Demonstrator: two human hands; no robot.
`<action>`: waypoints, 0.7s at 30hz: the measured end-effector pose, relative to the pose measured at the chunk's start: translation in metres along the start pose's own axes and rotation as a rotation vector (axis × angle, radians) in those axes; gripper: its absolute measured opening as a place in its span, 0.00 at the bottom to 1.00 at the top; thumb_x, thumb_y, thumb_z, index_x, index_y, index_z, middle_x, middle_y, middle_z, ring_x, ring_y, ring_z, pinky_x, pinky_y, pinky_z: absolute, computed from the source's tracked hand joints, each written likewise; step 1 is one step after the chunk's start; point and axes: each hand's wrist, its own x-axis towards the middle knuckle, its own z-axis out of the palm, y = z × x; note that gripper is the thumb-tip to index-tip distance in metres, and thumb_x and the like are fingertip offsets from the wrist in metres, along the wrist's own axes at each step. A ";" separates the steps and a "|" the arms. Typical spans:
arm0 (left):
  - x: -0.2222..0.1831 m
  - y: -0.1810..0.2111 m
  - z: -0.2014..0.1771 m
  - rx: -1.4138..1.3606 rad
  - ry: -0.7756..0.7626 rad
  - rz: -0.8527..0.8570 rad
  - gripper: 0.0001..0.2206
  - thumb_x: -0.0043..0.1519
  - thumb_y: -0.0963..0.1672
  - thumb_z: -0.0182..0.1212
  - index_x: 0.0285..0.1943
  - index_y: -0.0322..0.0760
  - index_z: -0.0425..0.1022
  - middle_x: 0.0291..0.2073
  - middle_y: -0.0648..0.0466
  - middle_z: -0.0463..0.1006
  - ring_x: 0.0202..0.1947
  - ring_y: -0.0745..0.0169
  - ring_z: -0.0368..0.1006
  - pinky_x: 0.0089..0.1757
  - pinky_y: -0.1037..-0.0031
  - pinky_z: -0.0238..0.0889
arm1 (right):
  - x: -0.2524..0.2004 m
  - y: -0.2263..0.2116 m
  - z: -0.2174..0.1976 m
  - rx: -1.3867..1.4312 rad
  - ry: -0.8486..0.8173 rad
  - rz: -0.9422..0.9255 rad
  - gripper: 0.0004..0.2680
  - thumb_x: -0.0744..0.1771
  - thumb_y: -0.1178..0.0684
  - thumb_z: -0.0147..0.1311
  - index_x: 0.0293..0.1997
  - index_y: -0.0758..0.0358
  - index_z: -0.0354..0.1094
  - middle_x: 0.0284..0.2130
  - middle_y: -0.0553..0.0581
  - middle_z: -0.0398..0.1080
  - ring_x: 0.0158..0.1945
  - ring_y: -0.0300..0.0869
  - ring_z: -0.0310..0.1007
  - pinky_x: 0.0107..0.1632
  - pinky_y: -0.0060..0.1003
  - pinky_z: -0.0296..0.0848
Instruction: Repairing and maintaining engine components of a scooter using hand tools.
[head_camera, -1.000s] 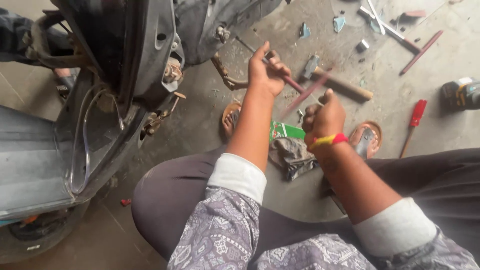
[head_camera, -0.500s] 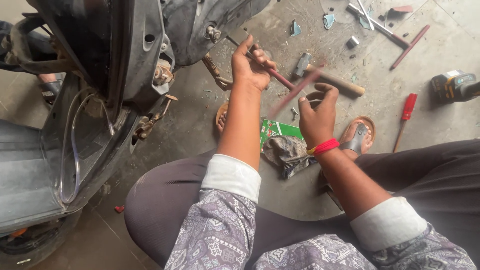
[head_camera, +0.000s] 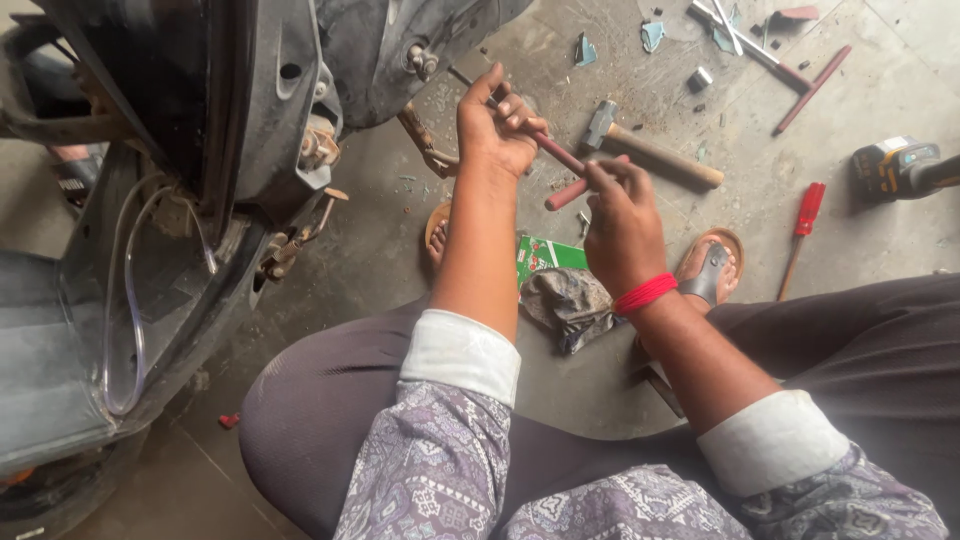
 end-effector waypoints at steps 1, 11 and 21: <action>0.002 0.000 -0.002 -0.025 -0.047 0.000 0.12 0.56 0.47 0.68 0.27 0.43 0.68 0.12 0.63 0.60 0.12 0.69 0.55 0.25 0.73 0.53 | 0.001 0.000 -0.002 0.007 0.044 -0.035 0.14 0.68 0.65 0.56 0.61 0.66 0.69 0.51 0.64 0.71 0.56 0.56 0.72 0.56 0.45 0.75; 0.003 0.015 -0.004 0.101 -0.194 0.047 0.14 0.49 0.49 0.62 0.18 0.41 0.63 0.07 0.54 0.66 0.11 0.54 0.65 0.22 0.60 0.60 | -0.005 0.079 0.043 1.051 0.265 1.027 0.17 0.73 0.41 0.56 0.32 0.58 0.55 0.20 0.53 0.56 0.15 0.37 0.55 0.15 0.36 0.51; -0.002 0.012 0.004 0.005 -0.097 0.009 0.09 0.59 0.46 0.62 0.31 0.41 0.69 0.21 0.59 0.71 0.19 0.66 0.65 0.28 0.70 0.60 | 0.011 -0.006 0.004 0.240 0.042 0.440 0.10 0.70 0.48 0.55 0.51 0.65 0.68 0.31 0.59 0.74 0.34 0.44 0.76 0.38 0.41 0.74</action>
